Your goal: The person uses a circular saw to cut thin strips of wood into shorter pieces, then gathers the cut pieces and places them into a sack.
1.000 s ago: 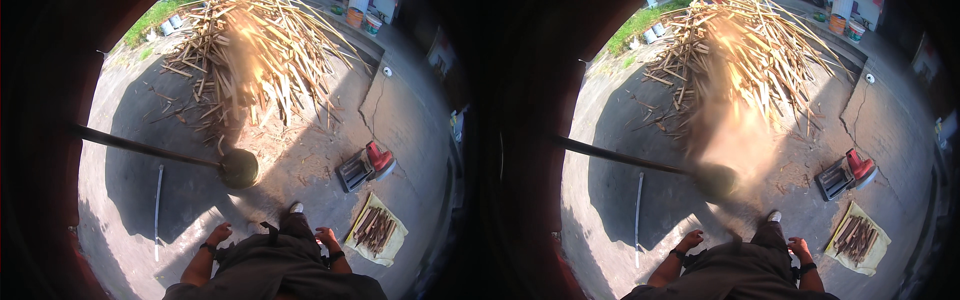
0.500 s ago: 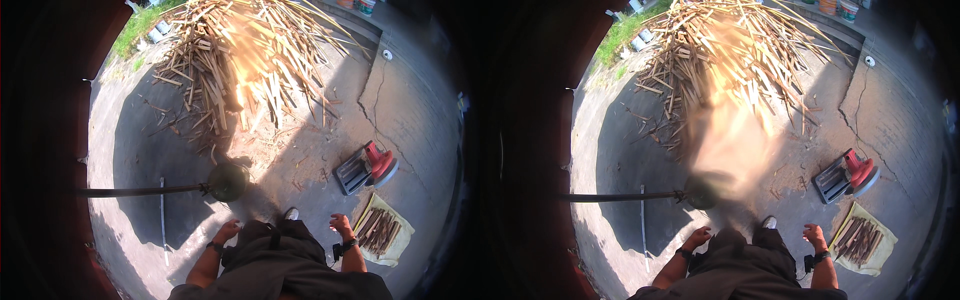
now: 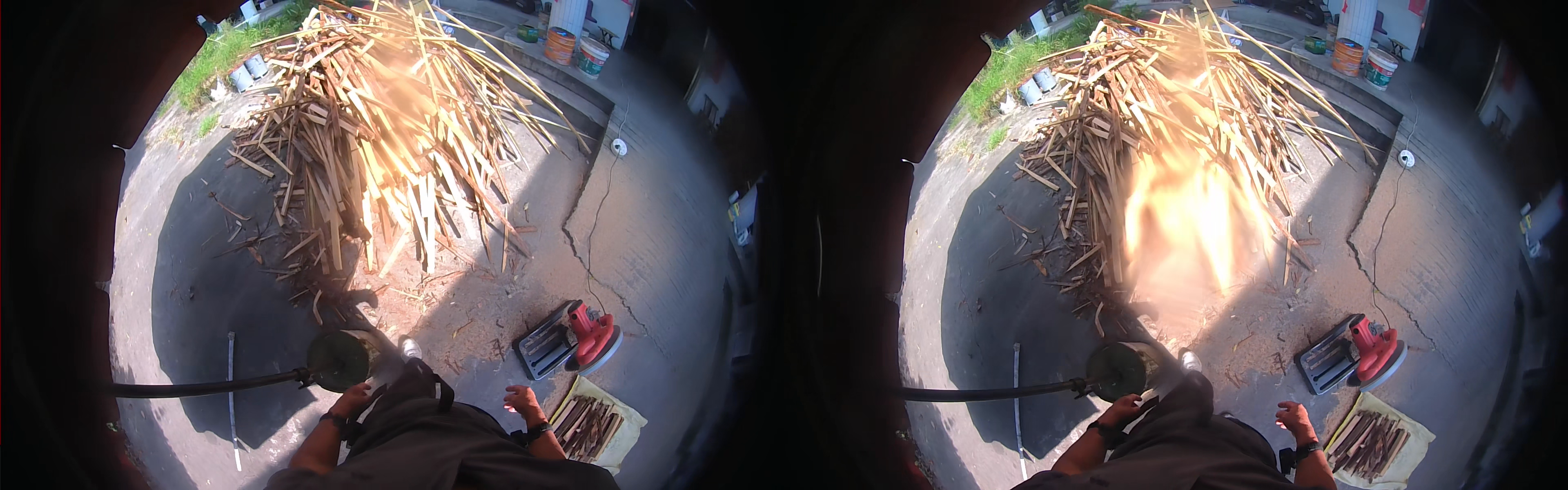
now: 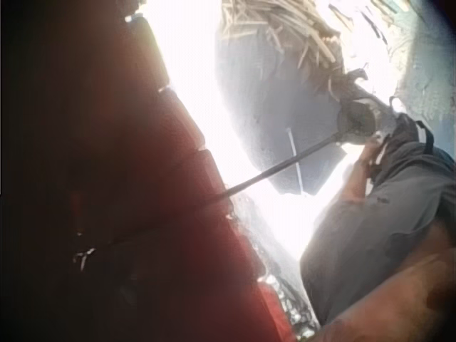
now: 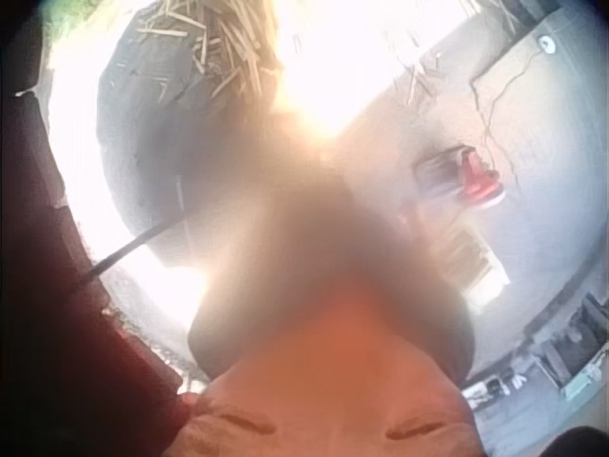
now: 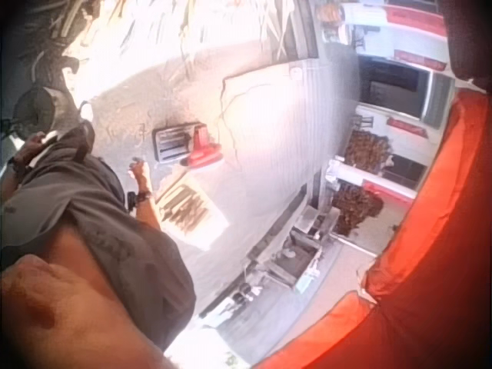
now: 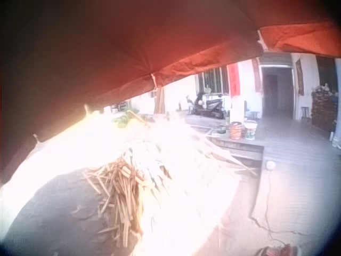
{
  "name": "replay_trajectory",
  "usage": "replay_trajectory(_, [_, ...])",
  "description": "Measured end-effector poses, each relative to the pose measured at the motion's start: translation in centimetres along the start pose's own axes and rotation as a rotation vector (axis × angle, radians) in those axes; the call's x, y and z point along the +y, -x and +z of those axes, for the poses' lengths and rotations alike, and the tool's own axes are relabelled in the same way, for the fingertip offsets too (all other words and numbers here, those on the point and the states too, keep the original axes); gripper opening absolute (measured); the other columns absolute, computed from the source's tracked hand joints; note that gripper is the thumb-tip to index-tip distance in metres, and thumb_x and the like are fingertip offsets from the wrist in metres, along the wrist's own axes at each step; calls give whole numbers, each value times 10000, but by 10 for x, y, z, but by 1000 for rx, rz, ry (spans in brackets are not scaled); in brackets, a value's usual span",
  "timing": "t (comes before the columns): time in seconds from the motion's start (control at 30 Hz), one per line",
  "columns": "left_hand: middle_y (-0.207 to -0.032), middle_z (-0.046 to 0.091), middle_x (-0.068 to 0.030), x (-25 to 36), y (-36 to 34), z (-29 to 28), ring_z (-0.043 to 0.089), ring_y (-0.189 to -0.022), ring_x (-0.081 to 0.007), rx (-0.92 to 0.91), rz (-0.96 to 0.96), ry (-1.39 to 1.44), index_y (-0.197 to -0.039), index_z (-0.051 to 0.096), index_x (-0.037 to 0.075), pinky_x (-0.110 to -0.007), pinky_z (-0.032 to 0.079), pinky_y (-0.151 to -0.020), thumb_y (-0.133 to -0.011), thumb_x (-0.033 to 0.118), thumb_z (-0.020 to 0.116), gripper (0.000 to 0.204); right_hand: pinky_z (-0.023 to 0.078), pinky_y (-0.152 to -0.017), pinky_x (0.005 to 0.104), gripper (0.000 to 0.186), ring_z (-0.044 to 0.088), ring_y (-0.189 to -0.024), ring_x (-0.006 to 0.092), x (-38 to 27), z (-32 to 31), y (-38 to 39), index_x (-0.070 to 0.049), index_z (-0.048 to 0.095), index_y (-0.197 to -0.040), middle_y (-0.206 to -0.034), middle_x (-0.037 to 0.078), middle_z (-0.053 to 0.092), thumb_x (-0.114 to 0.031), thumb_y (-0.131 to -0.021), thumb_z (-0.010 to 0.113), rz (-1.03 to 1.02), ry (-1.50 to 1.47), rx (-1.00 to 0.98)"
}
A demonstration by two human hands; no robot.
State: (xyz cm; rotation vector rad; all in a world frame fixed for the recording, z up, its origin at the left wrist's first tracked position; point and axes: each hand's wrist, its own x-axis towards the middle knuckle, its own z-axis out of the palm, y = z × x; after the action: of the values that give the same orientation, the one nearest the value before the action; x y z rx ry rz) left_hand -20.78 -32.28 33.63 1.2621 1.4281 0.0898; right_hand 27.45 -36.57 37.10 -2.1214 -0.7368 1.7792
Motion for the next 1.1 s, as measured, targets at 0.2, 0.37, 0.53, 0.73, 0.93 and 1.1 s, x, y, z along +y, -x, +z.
replay_trajectory(0.2, [-865,619,-172,66,-78,-65,608,-798,-250,1,248,8,-1065,545,-30,-336,475,-692,-765,188,597,375,510,-524,289,384,620,-607,176,-56,-27,-26,18,551,-1125,-831,136,638,-47,-750,597,-36,-191,87])
replay_trajectory(0.37, [-819,590,-172,99,-122,-102,589,-781,-260,-27,219,114,-977,539,-32,-363,459,-684,-745,185,594,322,502,-517,295,420,609,-606,195,-101,-17,-46,34,509,-1155,-811,140,622,-37,-751,597,-39,-179,150])
replay_trajectory(0.53, [-834,574,-191,108,-151,-105,581,-804,-277,14,258,23,-965,531,-25,-373,453,-693,-721,170,590,318,506,-524,297,412,620,-620,196,-120,-21,-69,19,522,-1157,-833,137,633,-27,-752,585,67,-166,103])
replay_trajectory(0.73, [-1012,607,-188,113,-169,-106,594,-930,-283,-10,-18,87,-1145,523,-15,-344,473,-813,-743,204,609,466,519,-508,310,392,636,-622,202,-165,-43,-136,4,556,-1136,-826,134,645,-32,-748,599,108,-80,22])
replay_trajectory(0.93, [-914,632,-160,166,-178,-140,612,-860,-267,166,-48,45,-1084,539,-18,-366,477,-749,-746,205,620,412,506,-520,290,384,639,-645,177,-290,-63,-205,10,565,-1127,-838,151,649,-52,-749,582,-116,148,-47])
replay_trajectory(1.1, [-866,633,-149,171,-201,-163,604,-800,-208,274,-163,233,-1118,523,-45,-321,479,-712,-783,176,609,410,502,-570,281,369,618,-670,164,-386,-55,-251,0,541,-1155,-837,110,635,-59,-792,574,-193,271,-116])
